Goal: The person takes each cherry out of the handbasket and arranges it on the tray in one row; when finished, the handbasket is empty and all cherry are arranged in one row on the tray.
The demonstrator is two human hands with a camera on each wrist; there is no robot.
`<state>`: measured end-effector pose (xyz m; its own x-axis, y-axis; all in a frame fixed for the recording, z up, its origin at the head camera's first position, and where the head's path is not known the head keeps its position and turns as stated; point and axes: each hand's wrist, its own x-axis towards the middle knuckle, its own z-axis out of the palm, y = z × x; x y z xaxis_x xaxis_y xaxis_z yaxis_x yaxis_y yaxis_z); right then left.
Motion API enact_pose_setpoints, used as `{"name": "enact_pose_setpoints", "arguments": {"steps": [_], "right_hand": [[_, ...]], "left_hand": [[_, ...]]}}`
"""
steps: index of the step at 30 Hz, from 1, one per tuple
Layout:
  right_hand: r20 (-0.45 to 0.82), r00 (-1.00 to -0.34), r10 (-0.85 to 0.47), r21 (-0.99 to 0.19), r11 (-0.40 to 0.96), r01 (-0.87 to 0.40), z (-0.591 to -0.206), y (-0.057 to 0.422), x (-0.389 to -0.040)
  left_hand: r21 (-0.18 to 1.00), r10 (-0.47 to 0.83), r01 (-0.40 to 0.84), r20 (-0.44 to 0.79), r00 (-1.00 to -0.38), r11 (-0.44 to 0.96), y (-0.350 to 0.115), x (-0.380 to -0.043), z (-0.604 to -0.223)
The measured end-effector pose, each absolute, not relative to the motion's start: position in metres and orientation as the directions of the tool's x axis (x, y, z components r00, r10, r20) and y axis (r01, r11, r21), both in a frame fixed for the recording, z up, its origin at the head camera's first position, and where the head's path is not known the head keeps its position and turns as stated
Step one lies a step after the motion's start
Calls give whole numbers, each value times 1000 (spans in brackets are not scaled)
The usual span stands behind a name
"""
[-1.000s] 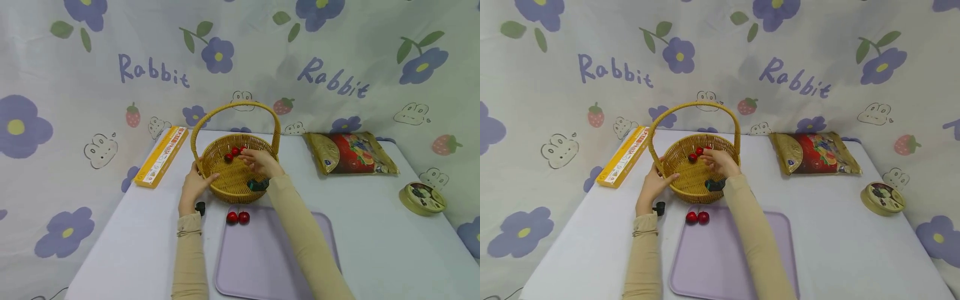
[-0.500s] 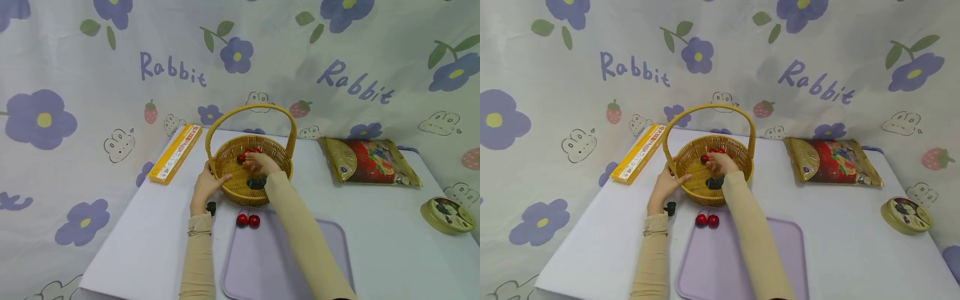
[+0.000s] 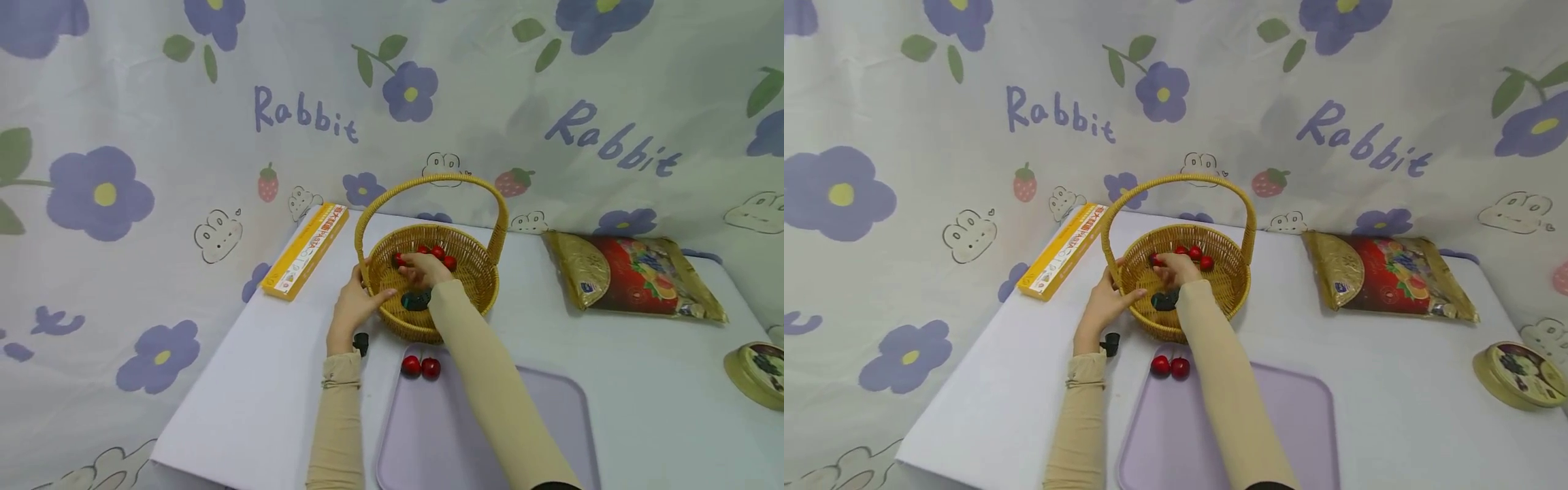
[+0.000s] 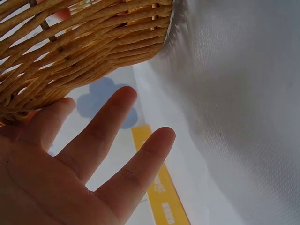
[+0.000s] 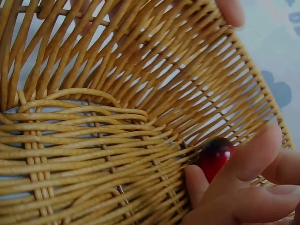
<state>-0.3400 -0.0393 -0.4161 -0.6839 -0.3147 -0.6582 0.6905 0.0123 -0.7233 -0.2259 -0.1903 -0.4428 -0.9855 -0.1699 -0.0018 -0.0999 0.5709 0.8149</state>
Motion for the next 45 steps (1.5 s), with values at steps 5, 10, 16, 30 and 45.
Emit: {"name": "enact_pose_setpoints", "arguments": {"steps": [5,10,16,30,45], "right_hand": [[-640,-709,-296,-743,4,669,-420,-41,-342],[-627,-717,-306,-754,5,657,-425,-48,-343],[-610,-721,-329,-754,-39,655,-431,-60,-345],[-446,-786,-428,-792,-221,570,-406,-28,-331],[-383,-817,-431,-778,-326,537,-383,35,-289]], "left_hand": [[816,-162,-87,9,-987,571,-186,-227,-444],[817,-158,-89,3,-987,570,-186,-227,-448],[814,-176,-92,12,-984,573,-191,-229,-448],[813,-158,-88,6,-987,576,-193,-229,-446],[817,-130,-87,-16,-991,570,-193,-231,-443]]}}
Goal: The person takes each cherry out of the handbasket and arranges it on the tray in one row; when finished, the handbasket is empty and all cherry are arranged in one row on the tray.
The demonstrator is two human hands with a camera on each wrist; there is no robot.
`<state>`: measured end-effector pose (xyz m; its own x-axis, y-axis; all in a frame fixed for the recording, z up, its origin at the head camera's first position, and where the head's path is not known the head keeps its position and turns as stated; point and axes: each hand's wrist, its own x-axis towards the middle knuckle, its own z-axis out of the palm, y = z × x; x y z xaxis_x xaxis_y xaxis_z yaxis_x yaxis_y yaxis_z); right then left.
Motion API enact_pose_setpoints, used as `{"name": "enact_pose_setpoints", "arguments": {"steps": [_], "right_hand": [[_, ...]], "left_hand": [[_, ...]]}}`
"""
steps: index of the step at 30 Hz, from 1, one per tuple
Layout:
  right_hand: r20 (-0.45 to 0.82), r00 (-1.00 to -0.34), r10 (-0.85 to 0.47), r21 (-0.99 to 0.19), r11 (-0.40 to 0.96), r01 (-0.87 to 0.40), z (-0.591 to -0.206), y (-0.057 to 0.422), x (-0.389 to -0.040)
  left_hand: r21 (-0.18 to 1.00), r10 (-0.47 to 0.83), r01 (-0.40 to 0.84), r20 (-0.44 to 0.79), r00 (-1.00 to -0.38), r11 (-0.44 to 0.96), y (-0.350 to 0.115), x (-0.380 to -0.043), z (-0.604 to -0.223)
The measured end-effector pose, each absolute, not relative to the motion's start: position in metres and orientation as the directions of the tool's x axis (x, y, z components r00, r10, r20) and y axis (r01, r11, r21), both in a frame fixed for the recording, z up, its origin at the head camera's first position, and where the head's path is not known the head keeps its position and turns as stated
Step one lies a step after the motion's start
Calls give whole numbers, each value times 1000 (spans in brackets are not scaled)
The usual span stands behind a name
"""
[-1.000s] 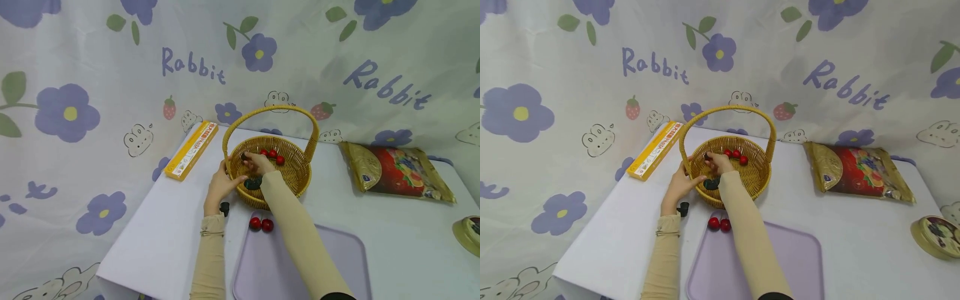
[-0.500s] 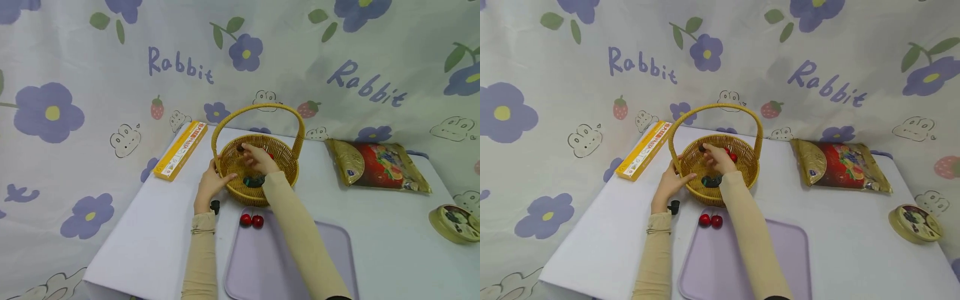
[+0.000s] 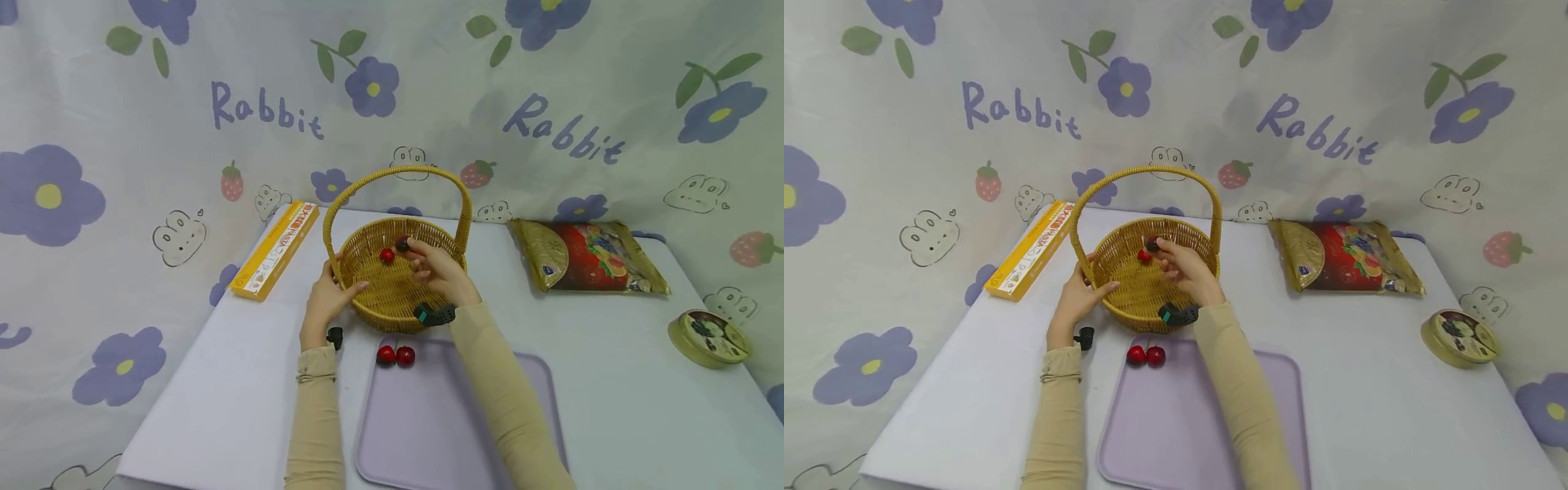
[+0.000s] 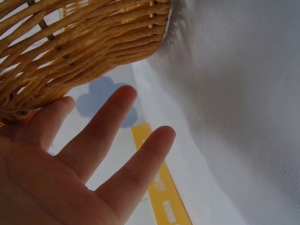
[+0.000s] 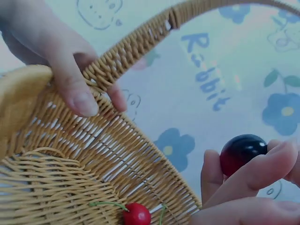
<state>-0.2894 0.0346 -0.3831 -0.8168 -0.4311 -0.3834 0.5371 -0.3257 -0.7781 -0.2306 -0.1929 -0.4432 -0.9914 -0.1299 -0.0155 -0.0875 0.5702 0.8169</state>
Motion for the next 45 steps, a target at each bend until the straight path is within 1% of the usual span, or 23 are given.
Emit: {"name": "enact_pose_setpoints", "arguments": {"steps": [4,10,19,24,28,33,36,37,41,43,45], "right_hand": [[-387,-819,-424,-792,-302,531,-385,42,-279],[-372,-813,-448,-778,-327,536,-392,53,-265],[-327,-839,-434,-832,-289,474,-394,75,-236],[-300,-843,-446,-856,-264,444,-396,89,-216],[-289,-835,-468,-869,-237,434,-405,99,-199],[-334,-825,-456,-876,-172,451,-426,109,-181],[-360,-832,-423,-891,-108,441,-437,111,-175],[-366,-837,-407,-903,-65,426,-439,111,-174],[-344,-883,-318,-934,213,286,-443,105,-169],[-325,-903,-280,-906,368,212,-442,100,-165],[-311,-916,-255,-867,470,163,-441,96,-162]], "left_hand": [[814,-131,-80,-6,-991,575,-198,-233,-443],[817,-122,-92,-27,-992,569,-199,-232,-445],[816,-109,-77,-17,-994,572,-197,-233,-446],[820,-103,-72,-15,-995,568,-197,-234,-445],[825,-105,-75,-19,-994,560,-197,-235,-446],[832,-110,-76,-17,-994,550,-199,-234,-447],[835,-112,-77,-19,-994,544,-198,-233,-447],[836,-111,-77,-19,-994,544,-198,-233,-447],[833,-108,-75,-18,-994,548,-197,-234,-447],[831,-103,-73,-20,-995,552,-196,-234,-446],[830,-98,-71,-20,-995,553,-196,-234,-446]]}}
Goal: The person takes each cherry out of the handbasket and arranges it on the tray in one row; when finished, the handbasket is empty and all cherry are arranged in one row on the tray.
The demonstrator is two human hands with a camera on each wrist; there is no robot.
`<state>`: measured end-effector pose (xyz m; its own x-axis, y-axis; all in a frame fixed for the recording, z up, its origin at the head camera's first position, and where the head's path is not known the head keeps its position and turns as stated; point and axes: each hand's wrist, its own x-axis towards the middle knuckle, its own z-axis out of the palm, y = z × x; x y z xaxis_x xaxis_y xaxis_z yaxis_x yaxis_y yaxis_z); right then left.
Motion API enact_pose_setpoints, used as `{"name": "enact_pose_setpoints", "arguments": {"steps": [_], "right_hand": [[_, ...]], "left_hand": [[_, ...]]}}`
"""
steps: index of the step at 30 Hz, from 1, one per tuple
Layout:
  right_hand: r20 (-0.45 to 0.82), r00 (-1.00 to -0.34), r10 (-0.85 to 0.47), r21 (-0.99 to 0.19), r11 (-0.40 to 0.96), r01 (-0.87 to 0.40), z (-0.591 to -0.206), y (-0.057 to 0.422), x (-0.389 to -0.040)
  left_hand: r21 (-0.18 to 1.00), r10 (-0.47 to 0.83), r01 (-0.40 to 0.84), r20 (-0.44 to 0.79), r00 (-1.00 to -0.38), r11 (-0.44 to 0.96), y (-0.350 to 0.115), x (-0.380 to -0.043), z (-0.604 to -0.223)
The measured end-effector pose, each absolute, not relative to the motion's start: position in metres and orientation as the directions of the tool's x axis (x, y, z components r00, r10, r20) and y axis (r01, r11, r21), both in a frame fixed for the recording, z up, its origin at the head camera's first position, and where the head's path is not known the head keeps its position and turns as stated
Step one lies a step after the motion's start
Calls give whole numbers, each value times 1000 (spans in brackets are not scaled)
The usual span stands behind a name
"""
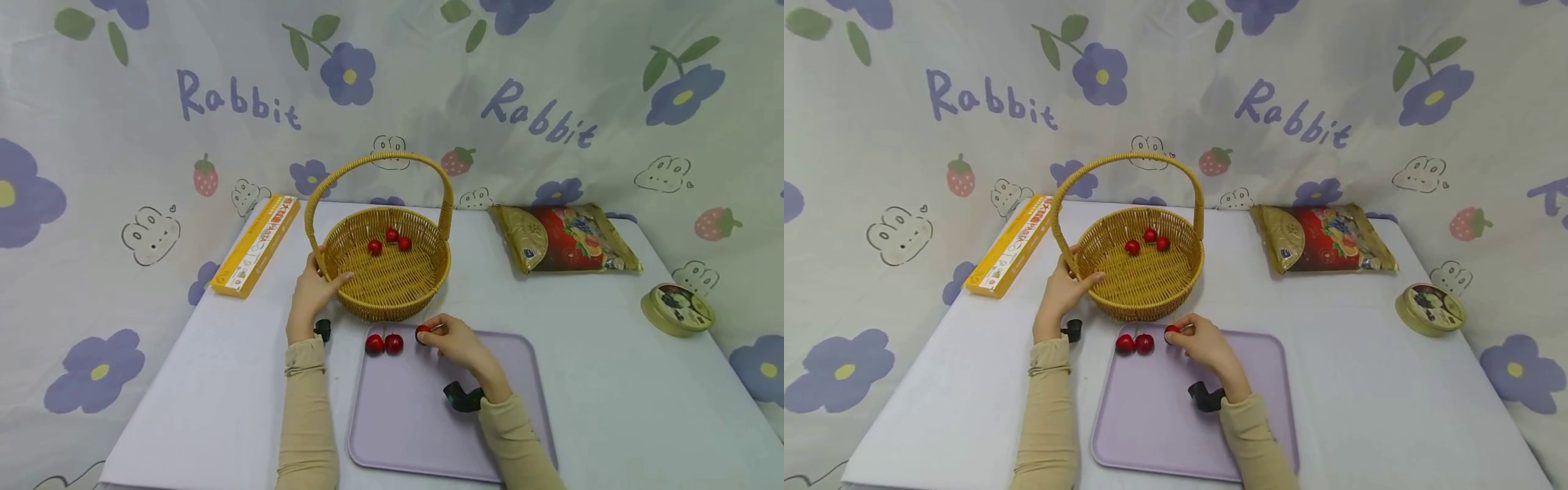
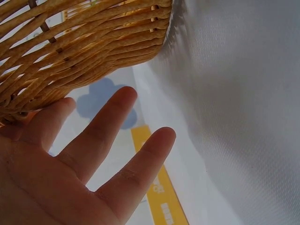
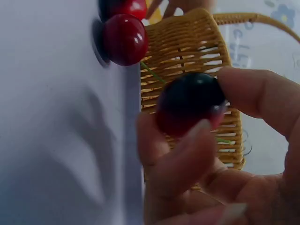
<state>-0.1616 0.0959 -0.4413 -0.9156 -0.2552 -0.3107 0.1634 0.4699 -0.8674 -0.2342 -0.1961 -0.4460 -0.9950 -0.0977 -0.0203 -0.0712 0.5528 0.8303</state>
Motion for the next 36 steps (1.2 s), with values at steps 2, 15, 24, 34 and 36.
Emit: {"name": "enact_pose_setpoints", "arguments": {"steps": [2,15,24,34,36], "right_hand": [[-307,-919,-246,-834,536,135,-440,92,-159],[-289,-940,-182,-697,713,76,-444,79,-157],[-275,-937,-215,-724,688,54,-443,84,-160],[-207,-781,-589,-968,239,76,-394,103,-193],[-207,-771,-602,-970,21,244,-390,101,-208]], "left_hand": [[833,-97,-69,-18,-995,549,-196,-235,-445],[836,-104,-76,-23,-994,543,-196,-235,-443],[834,-104,-71,-17,-994,547,-195,-236,-445],[828,-94,-59,-7,-996,558,-196,-234,-446],[830,-100,-59,-4,-995,554,-195,-234,-448]]}}
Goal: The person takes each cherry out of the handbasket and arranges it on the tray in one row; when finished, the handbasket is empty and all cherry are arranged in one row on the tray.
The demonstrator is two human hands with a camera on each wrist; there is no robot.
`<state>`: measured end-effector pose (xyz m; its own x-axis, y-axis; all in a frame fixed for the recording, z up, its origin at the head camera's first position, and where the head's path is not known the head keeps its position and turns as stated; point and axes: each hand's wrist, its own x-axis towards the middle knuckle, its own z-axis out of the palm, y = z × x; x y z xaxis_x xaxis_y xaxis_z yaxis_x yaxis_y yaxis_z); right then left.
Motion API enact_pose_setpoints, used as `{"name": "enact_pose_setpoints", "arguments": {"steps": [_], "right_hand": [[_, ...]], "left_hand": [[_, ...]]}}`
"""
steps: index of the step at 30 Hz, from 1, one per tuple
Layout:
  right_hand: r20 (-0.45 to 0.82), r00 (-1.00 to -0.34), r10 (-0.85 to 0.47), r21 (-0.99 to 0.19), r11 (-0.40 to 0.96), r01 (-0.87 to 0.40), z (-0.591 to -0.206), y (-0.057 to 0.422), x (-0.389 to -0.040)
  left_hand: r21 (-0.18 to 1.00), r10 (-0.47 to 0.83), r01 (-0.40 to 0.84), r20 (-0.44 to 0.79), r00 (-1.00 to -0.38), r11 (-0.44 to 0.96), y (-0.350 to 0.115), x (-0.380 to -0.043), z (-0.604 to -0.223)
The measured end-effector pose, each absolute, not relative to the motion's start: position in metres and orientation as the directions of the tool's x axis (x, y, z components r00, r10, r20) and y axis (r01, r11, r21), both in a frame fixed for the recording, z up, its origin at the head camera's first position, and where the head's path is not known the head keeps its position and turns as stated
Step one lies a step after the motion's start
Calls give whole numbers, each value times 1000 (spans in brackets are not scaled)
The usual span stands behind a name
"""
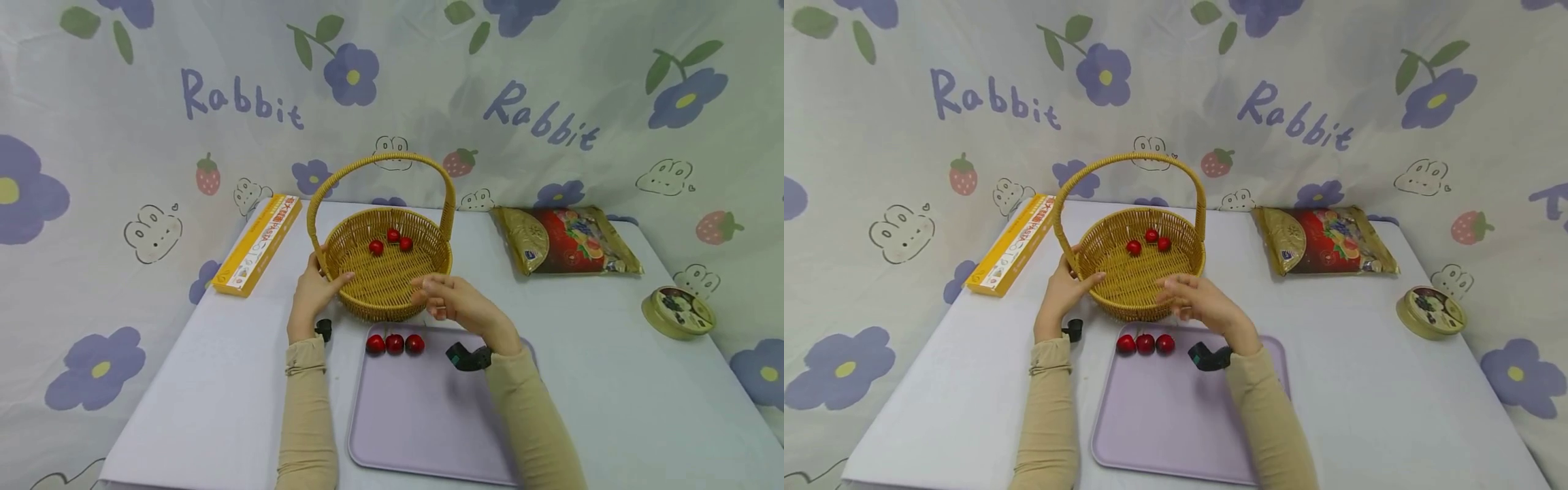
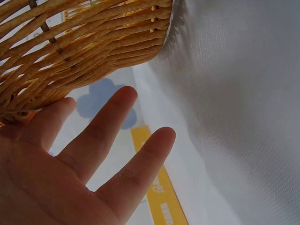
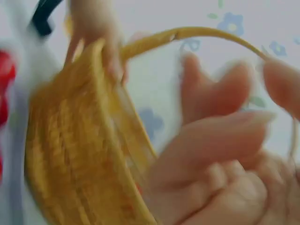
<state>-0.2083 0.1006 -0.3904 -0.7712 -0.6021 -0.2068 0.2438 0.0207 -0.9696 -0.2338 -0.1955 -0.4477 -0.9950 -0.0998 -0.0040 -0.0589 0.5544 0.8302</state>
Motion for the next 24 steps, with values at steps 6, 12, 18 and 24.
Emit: {"name": "enact_pose_setpoints", "arguments": {"steps": [6,12,18,24], "right_hand": [[-325,-768,-552,-636,-473,610,-388,80,-263],[-440,-728,-526,-551,-482,681,-389,51,-302],[-589,-644,-489,-450,-464,763,-394,30,-324],[-705,-521,-481,-328,-431,841,-406,13,-337]], "left_hand": [[836,-102,-68,-14,-995,544,-195,-232,-447],[844,-112,-75,-17,-994,531,-192,-232,-448],[844,-116,-80,-21,-993,530,-192,-234,-448],[845,-135,-86,-16,-991,527,-195,-233,-449]]}}
